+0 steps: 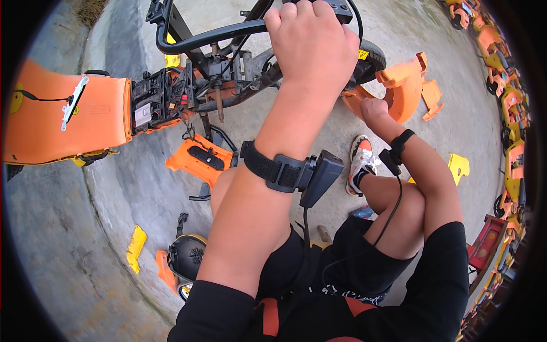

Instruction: The recorder is attaching plastic body panels to a motorcycle frame and then using a T-handle wrench to tighten a bolt on the rear wheel assembly.

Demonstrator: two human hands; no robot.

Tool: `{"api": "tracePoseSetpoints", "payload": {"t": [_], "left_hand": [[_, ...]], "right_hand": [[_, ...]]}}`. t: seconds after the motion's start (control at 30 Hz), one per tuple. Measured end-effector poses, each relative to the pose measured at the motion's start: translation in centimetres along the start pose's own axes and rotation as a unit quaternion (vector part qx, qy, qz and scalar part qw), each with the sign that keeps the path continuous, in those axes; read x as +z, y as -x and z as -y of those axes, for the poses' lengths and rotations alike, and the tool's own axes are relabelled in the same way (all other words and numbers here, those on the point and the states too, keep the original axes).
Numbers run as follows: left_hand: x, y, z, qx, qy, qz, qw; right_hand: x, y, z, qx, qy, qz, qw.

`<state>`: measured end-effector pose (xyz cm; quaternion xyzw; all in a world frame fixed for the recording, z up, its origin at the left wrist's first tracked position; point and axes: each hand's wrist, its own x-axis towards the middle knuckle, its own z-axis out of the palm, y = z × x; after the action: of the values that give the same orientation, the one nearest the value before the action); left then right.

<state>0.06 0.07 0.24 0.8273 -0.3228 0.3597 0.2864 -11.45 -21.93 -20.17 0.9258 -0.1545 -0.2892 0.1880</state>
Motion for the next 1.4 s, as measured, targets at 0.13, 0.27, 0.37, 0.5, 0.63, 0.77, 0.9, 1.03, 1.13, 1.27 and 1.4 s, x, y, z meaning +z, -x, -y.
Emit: {"api": "tracePoseSetpoints", "payload": {"t": [0.13, 0.27, 0.37, 0.5, 0.63, 0.77, 0.9, 1.03, 1.13, 1.27, 1.4], "left_hand": [[0.2, 0.1, -0.1, -0.009, 0.001, 0.010, 1.000], [0.6, 0.0, -0.3, -0.021, -0.005, -0.002, 1.000], [0.8, -0.1, -0.4, -0.033, -0.002, -0.002, 0.999], [0.6, -0.1, -0.6, -0.040, 0.007, -0.004, 0.999], [0.4, -0.2, -0.5, -0.044, 0.034, -0.008, 0.998], [0.5, 0.2, -0.4, -0.036, 0.032, -0.004, 0.999], [0.5, 0.3, -0.2, -0.029, 0.032, 0.003, 0.999], [0.4, -0.1, -0.2, -0.034, 0.036, 0.003, 0.999], [0.4, -0.3, -0.2, -0.047, 0.038, 0.007, 0.998], [0.6, -0.2, -0.1, -0.055, 0.044, 0.008, 0.997], [0.4, -0.3, -0.1, -0.048, 0.059, 0.020, 0.997]], "right_hand": [[-1.2, 0.2, 2.2, 0.020, 0.043, 0.027, 0.999], [-2.3, 0.8, 3.7, -0.017, 0.123, 0.035, 0.992], [-2.0, 1.3, 3.2, -0.019, 0.137, 0.006, 0.990], [-0.8, 1.1, 1.4, 0.029, 0.067, -0.034, 0.997], [0.6, 0.9, -0.7, 0.010, -0.036, -0.009, 0.999], [1.8, 0.3, -1.3, 0.016, -0.091, -0.025, 0.995], [1.9, 0.5, -1.0, 0.019, -0.100, -0.037, 0.994], [-1.7, 3.9, -0.7, -0.073, -0.075, -0.221, 0.970], [-8.1, 7.0, -2.2, -0.133, -0.226, -0.125, 0.957], [-14.9, 10.8, -7.9, -0.124, -0.551, -0.111, 0.818], [-13.3, 9.1, -16.2, 0.117, -0.559, -0.332, 0.751]]}}
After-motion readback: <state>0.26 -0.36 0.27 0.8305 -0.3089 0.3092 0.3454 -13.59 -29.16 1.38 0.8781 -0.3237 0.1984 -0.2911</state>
